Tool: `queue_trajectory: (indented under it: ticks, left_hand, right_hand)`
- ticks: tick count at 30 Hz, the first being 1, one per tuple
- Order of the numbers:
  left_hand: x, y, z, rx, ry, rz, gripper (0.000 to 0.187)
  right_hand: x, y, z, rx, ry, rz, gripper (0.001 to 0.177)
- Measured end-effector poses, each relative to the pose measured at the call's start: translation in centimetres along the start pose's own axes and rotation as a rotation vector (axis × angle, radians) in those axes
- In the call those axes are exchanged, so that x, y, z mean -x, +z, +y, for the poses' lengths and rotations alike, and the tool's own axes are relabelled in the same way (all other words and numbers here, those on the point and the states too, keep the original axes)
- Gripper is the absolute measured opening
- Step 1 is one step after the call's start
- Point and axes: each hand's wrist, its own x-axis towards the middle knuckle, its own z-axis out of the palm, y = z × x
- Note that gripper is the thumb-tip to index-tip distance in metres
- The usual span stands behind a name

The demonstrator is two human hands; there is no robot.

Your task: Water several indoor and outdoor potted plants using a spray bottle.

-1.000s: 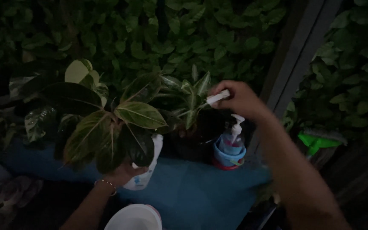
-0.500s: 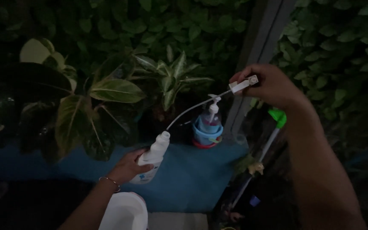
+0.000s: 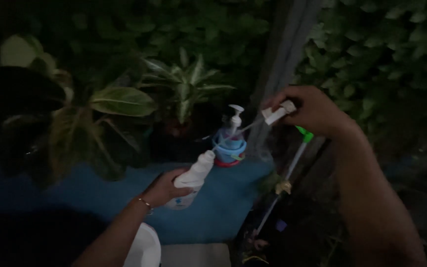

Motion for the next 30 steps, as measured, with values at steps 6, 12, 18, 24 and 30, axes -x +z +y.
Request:
queue_trajectory:
  ticks: [6,12,18,24,30]
  left_hand:
    - [4.4,-3.7,0.8,-0.021,-0.04,0.087,0.068]
    - [13.4,-10.3,3.1,-0.142,-0.362,0.238,0.077]
    - [23.1,-19.7,-3.2,-0.088,-0.301,0.231,0.069]
    - [32.3,-32.5,-3.6,-0.225,-0.478,0.336,0.078]
    - [36.3,-48.7,-7.9,-0.36,-0.381,0.489,0.092]
  right_hand:
    - [-1.6,0.3,-2.6,-0.163,-0.072,0.146,0.033]
    - [-5.8,1.8,-5.9,-0.263,-0.483,0.238,0.034]
    - [-10.7,5.6,-13.7,-0.189,-0.68,0.318,0.033]
    - [-16.8,11.5,-22.1,-0.143,-0.674,0.457,0.028]
    - [-21.0,17.4,-31.5,-0.203,-0.544,0.639,0.026]
